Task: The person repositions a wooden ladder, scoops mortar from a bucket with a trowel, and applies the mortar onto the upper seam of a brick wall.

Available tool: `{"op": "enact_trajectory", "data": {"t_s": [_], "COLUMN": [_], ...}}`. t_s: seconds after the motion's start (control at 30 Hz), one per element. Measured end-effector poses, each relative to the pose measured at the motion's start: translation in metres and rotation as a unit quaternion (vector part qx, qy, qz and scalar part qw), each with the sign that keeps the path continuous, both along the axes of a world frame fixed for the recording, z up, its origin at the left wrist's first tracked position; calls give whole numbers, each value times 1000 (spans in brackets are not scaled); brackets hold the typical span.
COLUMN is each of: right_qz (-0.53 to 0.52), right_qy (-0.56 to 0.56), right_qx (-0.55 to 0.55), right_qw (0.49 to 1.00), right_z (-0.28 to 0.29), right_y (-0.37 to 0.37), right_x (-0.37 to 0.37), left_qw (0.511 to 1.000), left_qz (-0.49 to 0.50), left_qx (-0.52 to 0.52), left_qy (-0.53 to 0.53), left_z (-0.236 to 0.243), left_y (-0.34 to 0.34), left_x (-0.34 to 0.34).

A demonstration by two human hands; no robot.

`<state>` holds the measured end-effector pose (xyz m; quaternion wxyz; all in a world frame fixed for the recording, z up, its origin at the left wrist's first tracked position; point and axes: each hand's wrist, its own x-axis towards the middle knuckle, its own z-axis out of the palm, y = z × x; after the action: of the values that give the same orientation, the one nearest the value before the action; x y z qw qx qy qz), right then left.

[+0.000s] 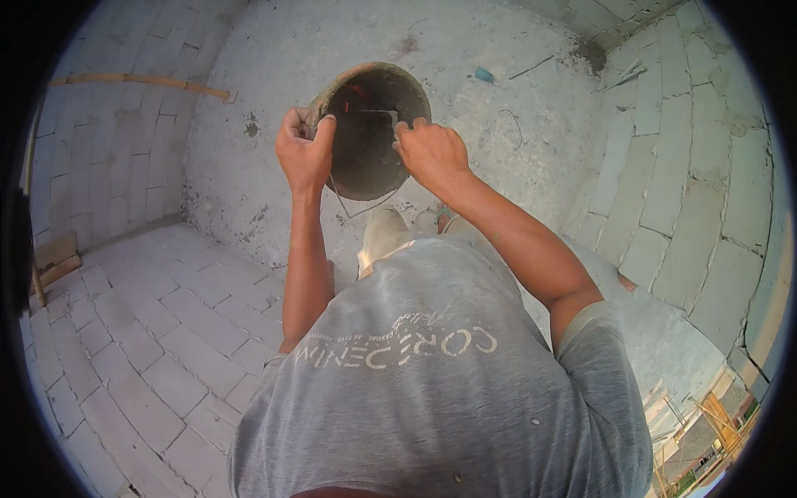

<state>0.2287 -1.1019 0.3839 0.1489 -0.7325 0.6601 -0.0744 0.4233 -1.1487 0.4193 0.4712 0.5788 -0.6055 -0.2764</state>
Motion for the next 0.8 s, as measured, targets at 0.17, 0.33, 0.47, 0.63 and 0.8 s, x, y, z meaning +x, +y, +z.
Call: {"op": "enact_trajectory", "data": {"t_s": [0.17,0.33,0.47,0.63,0.8], "right_qz": [75,-32,-36,-95,-40], "right_qy": [17,28,46,-120,-76], "right_qx": [-27,-186,-54,121,-19], "right_qw": [997,982,997,981,996], "right_z": [37,70,60,65,84], "right_y": [-12,-75,-110,-136,-101], "right_x": [10,7,22,2,-20], "left_qw": [999,995,961,958,958], "left_qz": [41,2,-86,-122,-114], "left_qx": [-18,-82,-232,-249,-262], "left_qy": [27,-54,-121,-79,-22], "left_z": [19,47,55,65,63], "left_y": [-30,-62,-96,-141,-170], "left_x": [24,-3,-13,0,4]}}
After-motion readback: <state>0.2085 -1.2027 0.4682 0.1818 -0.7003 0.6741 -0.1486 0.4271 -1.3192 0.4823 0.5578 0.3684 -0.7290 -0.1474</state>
